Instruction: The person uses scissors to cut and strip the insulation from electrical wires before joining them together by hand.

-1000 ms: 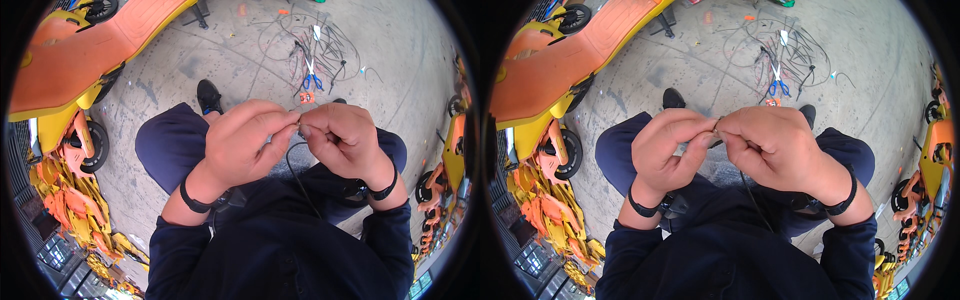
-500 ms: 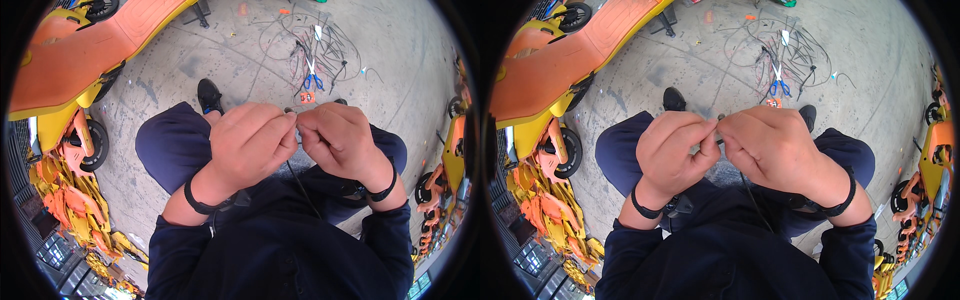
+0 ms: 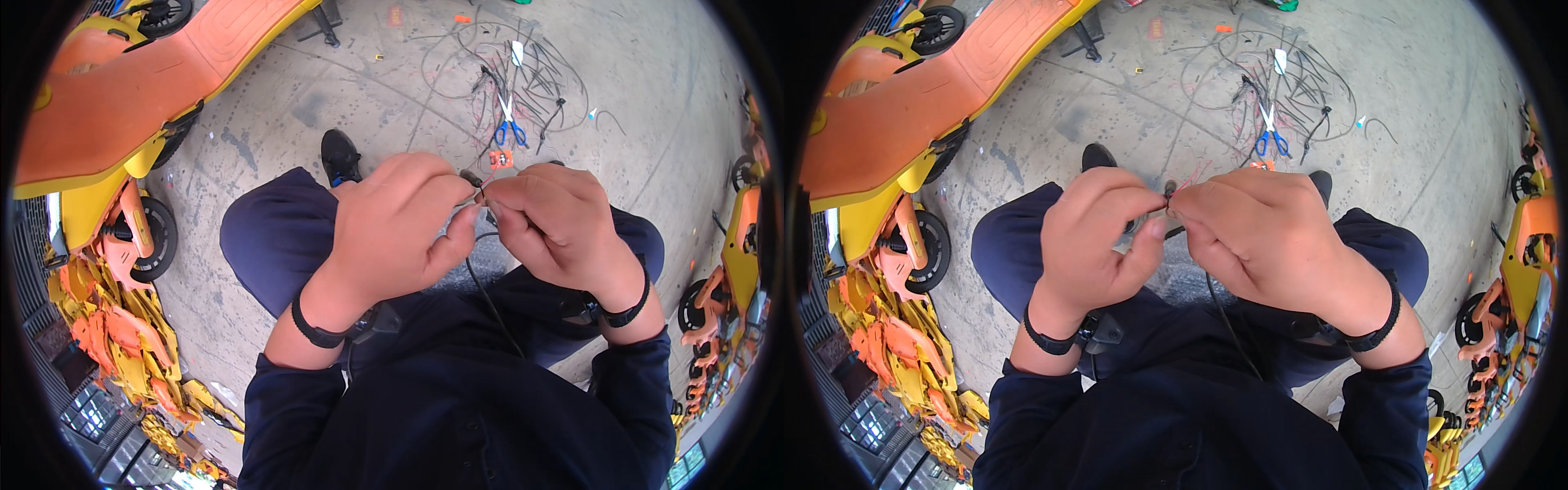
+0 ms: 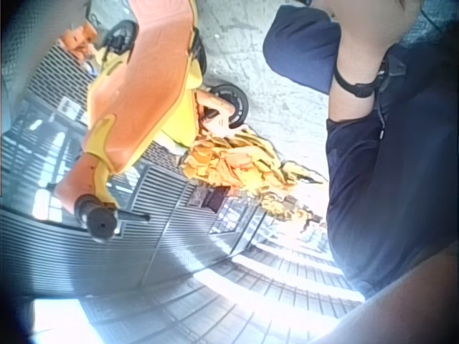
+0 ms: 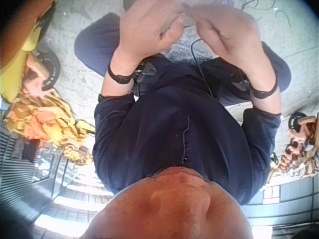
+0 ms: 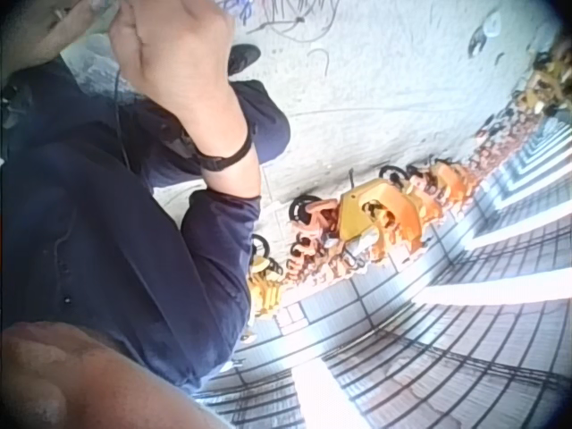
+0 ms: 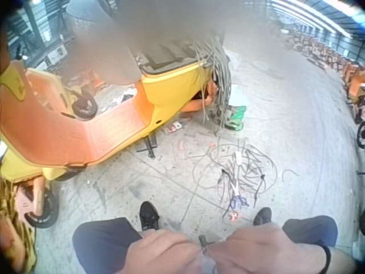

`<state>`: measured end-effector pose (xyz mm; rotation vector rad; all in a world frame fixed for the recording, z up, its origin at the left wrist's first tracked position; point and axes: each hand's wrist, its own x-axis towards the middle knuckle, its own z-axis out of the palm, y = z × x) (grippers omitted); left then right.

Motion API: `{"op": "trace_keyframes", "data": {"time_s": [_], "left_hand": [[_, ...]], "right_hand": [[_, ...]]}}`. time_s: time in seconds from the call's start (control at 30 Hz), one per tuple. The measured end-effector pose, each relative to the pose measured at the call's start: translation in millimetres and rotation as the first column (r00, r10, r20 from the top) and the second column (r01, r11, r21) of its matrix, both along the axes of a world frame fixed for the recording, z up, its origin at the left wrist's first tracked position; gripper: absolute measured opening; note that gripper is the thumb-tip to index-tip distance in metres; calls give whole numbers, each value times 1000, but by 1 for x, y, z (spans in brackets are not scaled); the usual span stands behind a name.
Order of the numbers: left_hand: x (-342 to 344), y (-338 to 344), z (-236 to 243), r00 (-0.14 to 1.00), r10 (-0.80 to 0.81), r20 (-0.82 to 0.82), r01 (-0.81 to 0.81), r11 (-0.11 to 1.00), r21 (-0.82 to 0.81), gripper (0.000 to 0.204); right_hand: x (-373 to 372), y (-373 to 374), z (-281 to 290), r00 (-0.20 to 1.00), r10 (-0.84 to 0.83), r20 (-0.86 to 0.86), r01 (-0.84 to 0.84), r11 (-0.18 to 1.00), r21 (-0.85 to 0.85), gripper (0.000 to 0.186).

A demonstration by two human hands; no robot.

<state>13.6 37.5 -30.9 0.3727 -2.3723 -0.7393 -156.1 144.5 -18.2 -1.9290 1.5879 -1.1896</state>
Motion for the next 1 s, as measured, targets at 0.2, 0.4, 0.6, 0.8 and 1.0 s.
{"op": "trace_keyframes", "data": {"time_s": [0.2, 0.4, 0.6, 0.8, 1.0], "left_hand": [[-5, 8, -9, 999, 22, 29, -19, 994, -107, 16], [-2, 7, -11, 999, -3, 33, 7, 988, -151, 18], [-6, 6, -10, 994, 23, -105, -33, 994, -100, 17], [-6, 7, -8, 993, 54, -104, -63, 995, -81, 15], [4, -12, -4, 985, 138, -99, -133, 989, 60, 10]], "right_hand": [[2, -1, -6, 989, -12, -148, 8, 1000, -22, 23], [2, -1, -2, 984, 21, -177, -19, 1000, 15, 23], [3, 0, -3, 999, 39, -31, -38, 999, 36, 21], [5, 0, -1, 998, 11, 61, -13, 999, 41, 16], [0, 3, 5, 983, 58, 175, -78, 991, 110, 15]]}}
